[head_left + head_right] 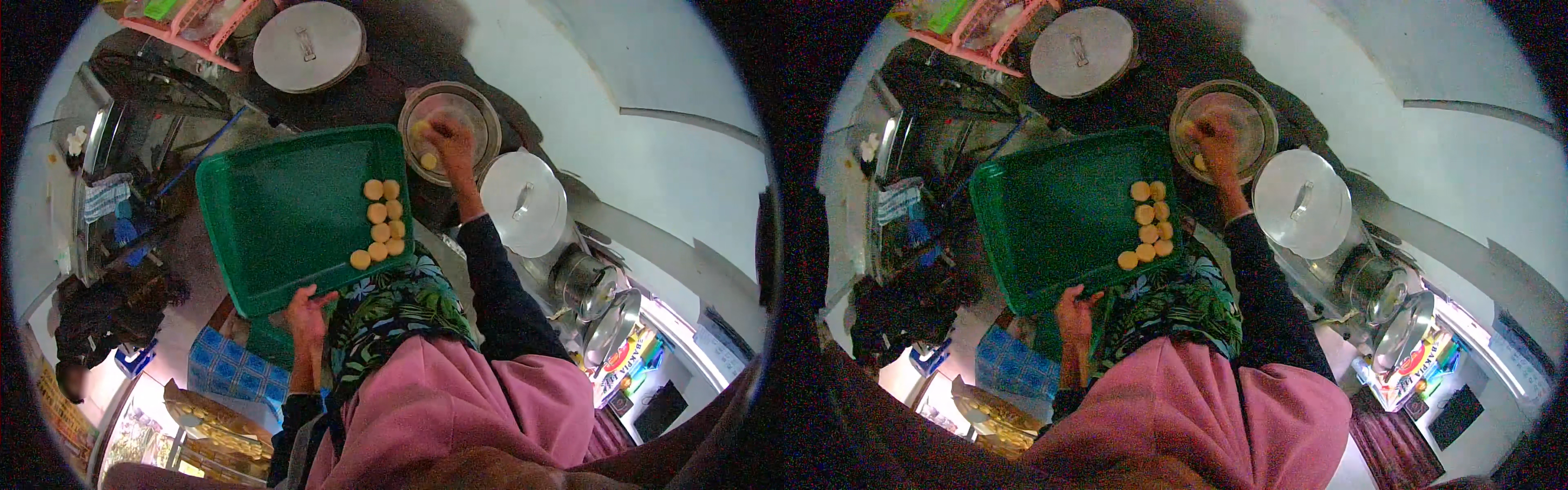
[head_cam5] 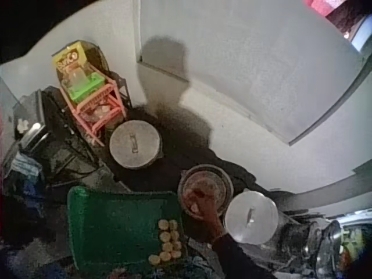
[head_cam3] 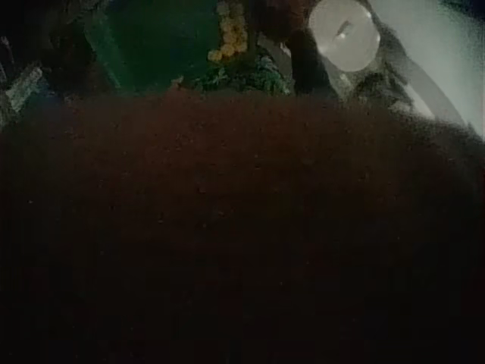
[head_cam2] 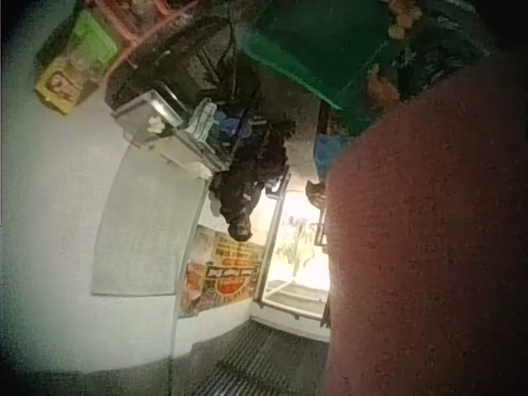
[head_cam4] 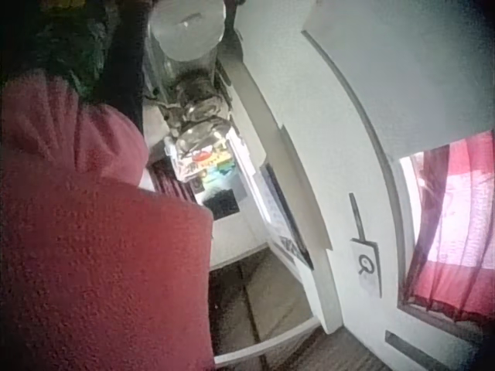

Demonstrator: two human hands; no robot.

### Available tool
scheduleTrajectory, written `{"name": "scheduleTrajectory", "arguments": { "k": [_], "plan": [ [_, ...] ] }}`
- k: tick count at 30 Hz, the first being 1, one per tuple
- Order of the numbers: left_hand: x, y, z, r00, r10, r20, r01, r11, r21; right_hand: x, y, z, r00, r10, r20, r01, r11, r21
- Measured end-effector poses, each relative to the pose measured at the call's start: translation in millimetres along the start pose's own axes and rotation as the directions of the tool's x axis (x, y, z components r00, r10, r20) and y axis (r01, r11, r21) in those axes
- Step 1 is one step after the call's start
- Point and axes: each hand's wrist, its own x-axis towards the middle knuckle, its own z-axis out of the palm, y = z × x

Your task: The person removes small round pastries from a heated multi-cavity pan using a spatula, transfers them to a large tray, and then places fresh dough balls into the pan by hand.

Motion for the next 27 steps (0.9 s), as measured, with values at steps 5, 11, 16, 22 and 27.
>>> {"name": "scheduleTrajectory", "arguments": {
  "k": [5, 11, 16, 22, 27],
  "plan": [
    [-4.8, 14.9, 18.8, 0.998, 0.055, 0.022, -0.057, 0.995, 0.078, 26.0, 141.6, 5.3, 0.998, -0.057, 0.036, 0.063, 0.979, -0.195],
    [-4.2, 13.5, 6.7, 0.99, 0.098, -0.098, -0.096, 0.995, 0.031, 16.2, 94.1, 24.9, 0.98, -0.183, 0.076, 0.198, 0.92, -0.339],
    [-4.5, 16.0, 10.6, 0.999, 0.036, -0.033, -0.036, 0.999, -0.018, 13.3, 82.5, 16.1, 0.998, -0.04, 0.055, 0.057, 0.934, -0.354],
    [2.1, 8.8, 3.0, 0.998, 0.045, -0.051, -0.047, 0.999, -0.023, -21.2, -38.4, 33.3, 0.891, -0.234, 0.389, 0.395, 0.821, -0.413],
    [-1.5, 14.1, 25.7, 0.996, 0.086, 0.003, -0.086, 0.995, 0.047, -61.9, -51.7, 67.6, 0.718, -0.357, 0.598, 0.687, 0.504, -0.524]
  ]
}}
